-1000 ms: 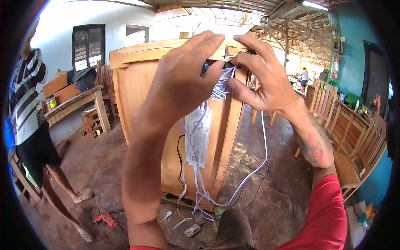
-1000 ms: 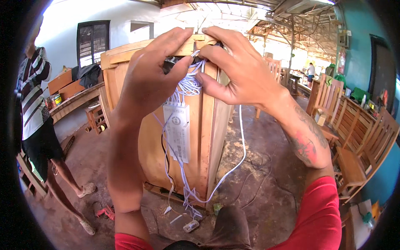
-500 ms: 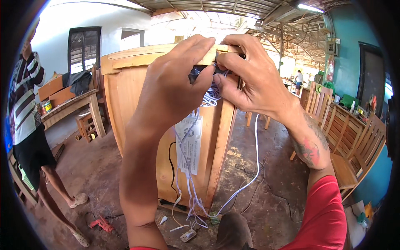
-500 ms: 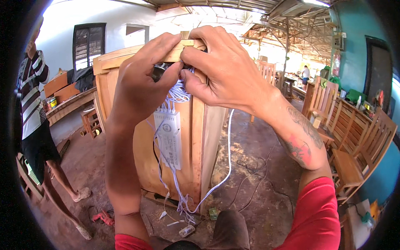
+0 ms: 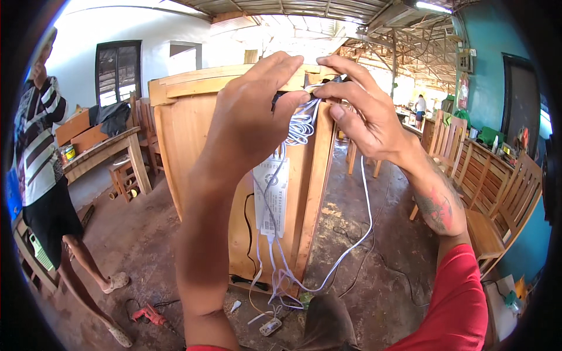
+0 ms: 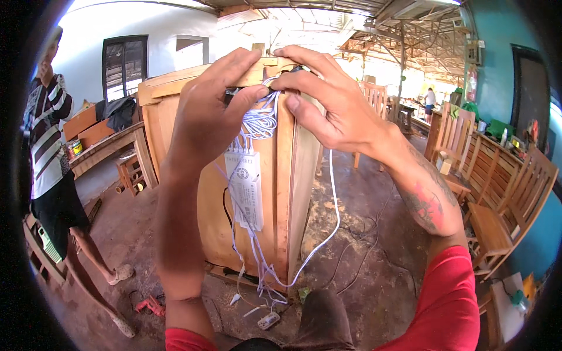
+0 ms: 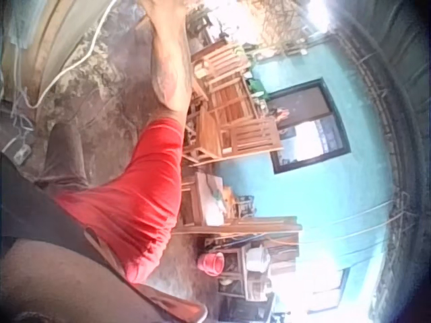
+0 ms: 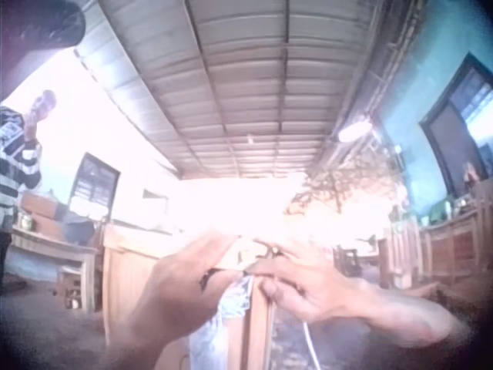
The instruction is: The person organizes and secures wiring to a wooden cabinet by hand and with a staple gun, and then prepares additional wire for the task.
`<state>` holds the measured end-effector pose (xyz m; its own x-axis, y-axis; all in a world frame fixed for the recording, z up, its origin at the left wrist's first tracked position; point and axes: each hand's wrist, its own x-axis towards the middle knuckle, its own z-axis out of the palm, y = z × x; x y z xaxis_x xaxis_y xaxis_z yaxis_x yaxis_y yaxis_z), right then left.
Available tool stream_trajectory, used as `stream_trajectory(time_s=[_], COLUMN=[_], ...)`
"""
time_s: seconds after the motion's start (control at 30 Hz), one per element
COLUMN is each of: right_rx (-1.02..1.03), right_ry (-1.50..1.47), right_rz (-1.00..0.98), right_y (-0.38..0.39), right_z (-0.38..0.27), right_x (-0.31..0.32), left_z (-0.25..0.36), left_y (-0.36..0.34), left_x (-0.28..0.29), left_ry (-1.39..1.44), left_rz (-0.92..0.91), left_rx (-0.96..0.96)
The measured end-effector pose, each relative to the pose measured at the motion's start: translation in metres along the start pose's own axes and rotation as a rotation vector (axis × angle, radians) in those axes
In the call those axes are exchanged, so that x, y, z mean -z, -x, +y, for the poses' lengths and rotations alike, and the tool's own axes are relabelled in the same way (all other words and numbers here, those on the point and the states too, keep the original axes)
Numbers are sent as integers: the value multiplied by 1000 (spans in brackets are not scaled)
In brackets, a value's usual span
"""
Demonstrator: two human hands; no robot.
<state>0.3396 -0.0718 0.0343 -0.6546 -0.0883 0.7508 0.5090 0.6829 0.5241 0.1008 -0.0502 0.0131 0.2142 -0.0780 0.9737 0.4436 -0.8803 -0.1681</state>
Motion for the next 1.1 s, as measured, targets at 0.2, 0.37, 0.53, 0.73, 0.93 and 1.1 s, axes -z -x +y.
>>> stream_trajectory(time_s=[0.2,0.37,0.53,0.73,0.93,1.1], right_rx=[-343,-590,-629,-612,-611,-654], right_ry=[-452,-538,-614,-616,-599,-654], right_rz=[107,-9,-21,85,132,19], right_y=[-14,-19,-23,-19,-29,-33], right_z=[-11,-11,-13,-11,-5,1], right_x=[0,12,15,-4,1,14], left_z=[-1,2,2,13,11,11], left_y=[-2,0,0,0,25,40], left_x=[-1,-5,-6,-8,-33,-40], left_ry=[90,131,90,74,-54,-67], left_rz=[22,52,80,87,479,358], left_rx=[74,136,128,218,6,-9])
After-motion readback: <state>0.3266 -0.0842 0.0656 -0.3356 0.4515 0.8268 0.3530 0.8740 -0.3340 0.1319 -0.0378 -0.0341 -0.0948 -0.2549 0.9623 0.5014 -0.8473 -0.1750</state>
